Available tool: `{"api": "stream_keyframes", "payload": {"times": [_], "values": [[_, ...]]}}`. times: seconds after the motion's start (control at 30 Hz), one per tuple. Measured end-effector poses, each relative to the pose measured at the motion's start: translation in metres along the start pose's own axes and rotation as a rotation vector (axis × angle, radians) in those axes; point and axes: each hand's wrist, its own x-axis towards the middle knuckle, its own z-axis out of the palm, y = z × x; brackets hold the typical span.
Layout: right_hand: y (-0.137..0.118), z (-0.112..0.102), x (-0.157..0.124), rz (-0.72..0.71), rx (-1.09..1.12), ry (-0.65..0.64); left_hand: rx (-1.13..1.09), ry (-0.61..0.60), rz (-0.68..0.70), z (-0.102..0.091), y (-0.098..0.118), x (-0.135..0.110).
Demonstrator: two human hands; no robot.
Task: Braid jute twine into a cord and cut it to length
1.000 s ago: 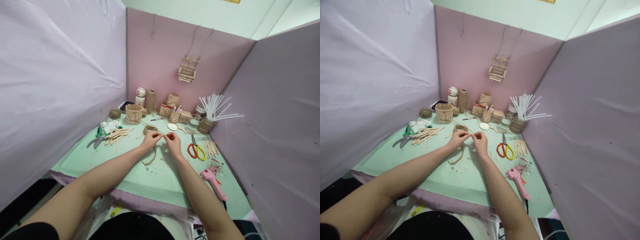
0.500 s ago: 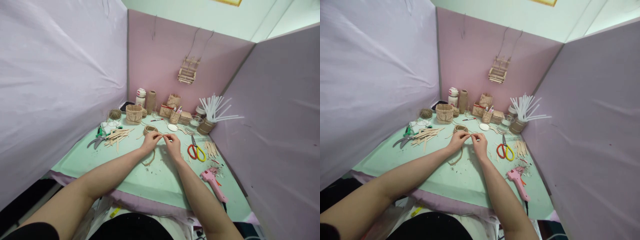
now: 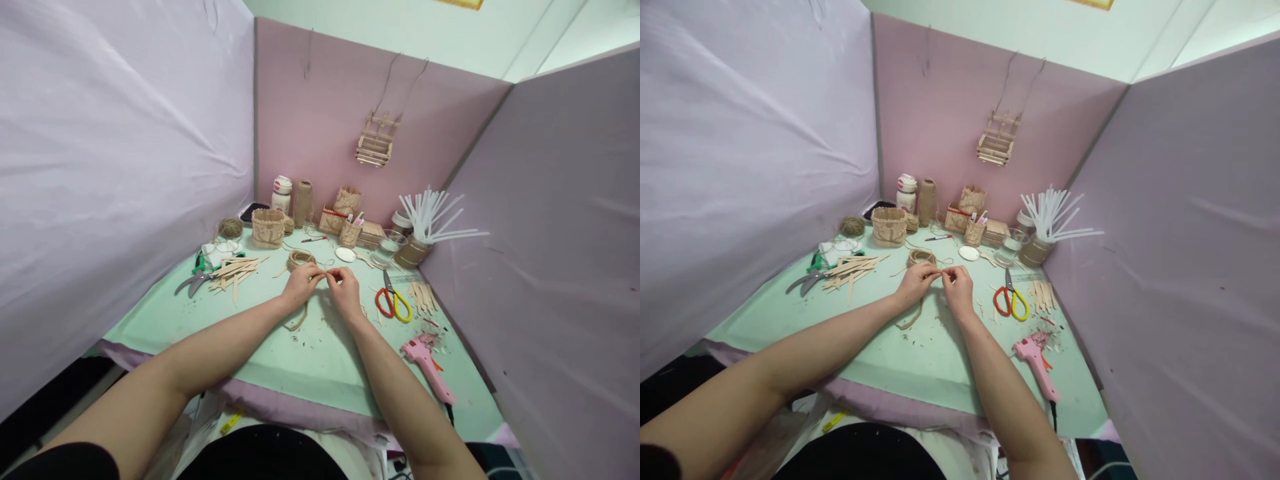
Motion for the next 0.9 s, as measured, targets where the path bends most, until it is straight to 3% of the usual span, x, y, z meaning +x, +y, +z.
{"api": "stream_keyframes", "payload": {"times": [0.2, 0.3, 0.37, 0.47, 0.53, 0.63, 0.77, 0.9], "values": [[0.000, 0.002, -0.001, -0.003, -0.029, -0.012, -0.031, 0.027, -0.089, -0.001, 0.010, 0.000], [-0.001, 0.005, -0.003, -0.006, 0.002, -0.030, -0.198, 0.069, -0.267, 0.001, 0.011, 0.002], [-0.003, 0.005, -0.004, -0.043, 0.010, -0.035, -0.423, 0.067, -0.466, 0.002, 0.008, 0.005], [-0.007, 0.005, -0.006, -0.129, 0.004, -0.059, -0.832, -0.121, -0.814, -0.001, 0.003, 0.010], [-0.008, 0.004, -0.006, -0.158, 0.010, -0.075, -0.999, -0.257, -0.935, -0.003, 0.000, 0.012], [-0.008, 0.002, -0.005, -0.107, 0.031, -0.041, -0.982, -0.218, -0.842, -0.004, 0.001, 0.011], [-0.005, 0.000, -0.002, 0.004, 0.078, -0.033, -0.613, -0.056, -0.521, -0.001, 0.005, 0.007], [-0.005, -0.004, 0.000, 0.002, 0.109, -0.062, -0.439, -0.041, -0.410, 0.000, 0.004, 0.005]]}}
